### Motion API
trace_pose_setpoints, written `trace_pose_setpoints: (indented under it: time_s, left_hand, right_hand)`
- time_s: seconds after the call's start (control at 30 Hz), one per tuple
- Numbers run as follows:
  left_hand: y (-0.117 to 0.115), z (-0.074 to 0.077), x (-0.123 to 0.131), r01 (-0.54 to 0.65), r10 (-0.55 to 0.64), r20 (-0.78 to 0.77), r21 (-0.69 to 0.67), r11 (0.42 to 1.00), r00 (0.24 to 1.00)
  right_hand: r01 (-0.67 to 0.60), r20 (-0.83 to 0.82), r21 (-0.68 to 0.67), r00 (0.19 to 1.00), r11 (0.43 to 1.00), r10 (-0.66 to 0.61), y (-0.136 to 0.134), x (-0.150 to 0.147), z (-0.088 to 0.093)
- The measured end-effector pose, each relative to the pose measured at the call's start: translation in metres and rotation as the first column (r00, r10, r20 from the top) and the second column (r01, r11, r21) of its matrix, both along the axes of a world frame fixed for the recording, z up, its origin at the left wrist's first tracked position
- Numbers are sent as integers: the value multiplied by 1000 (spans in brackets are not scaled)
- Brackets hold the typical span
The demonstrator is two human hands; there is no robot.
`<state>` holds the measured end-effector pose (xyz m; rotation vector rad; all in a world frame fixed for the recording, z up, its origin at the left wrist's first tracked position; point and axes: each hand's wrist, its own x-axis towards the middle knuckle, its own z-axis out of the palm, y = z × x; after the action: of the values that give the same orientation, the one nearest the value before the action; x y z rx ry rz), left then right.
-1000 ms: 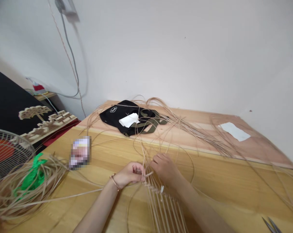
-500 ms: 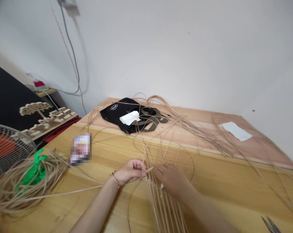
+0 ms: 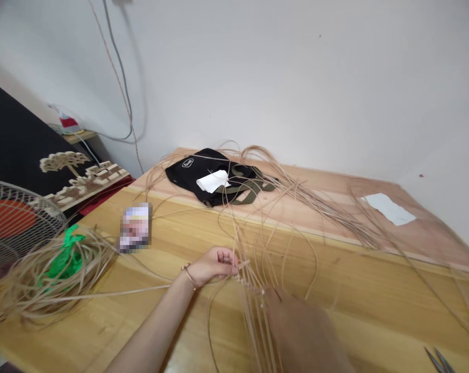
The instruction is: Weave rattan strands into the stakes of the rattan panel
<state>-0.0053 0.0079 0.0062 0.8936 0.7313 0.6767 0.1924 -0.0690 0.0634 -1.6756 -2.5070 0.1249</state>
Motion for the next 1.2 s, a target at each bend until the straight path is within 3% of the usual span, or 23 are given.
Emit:
trace_pose_setpoints:
  time_s: [0.1,0.23,0.53,0.83,1.2]
  left_hand:
    - [0,0,0,0,0,-3,5,1000,1000]
    - [0,-1,0,0,0,-17,13,1000,1000]
    - [0,-2,1,-20,20,-34,6,1000,999]
    - [-1,-2,1,-35,35,-32,4,999,999]
    - [0,0,1,-44,45,-42,3,999,998]
  right_hand:
    - [51,102,-8,994,999,-49,-21,-8,2]
    - [68,76,9,995,998,-68,-34,-22,3]
    - [16,-102,-207,994,978,-38,-38,-36,-3]
    - [42,-240,-209,966,977,-93,-46,-24,-13]
    - [44,-328,-271,935,962,-135,-51,-27,-11]
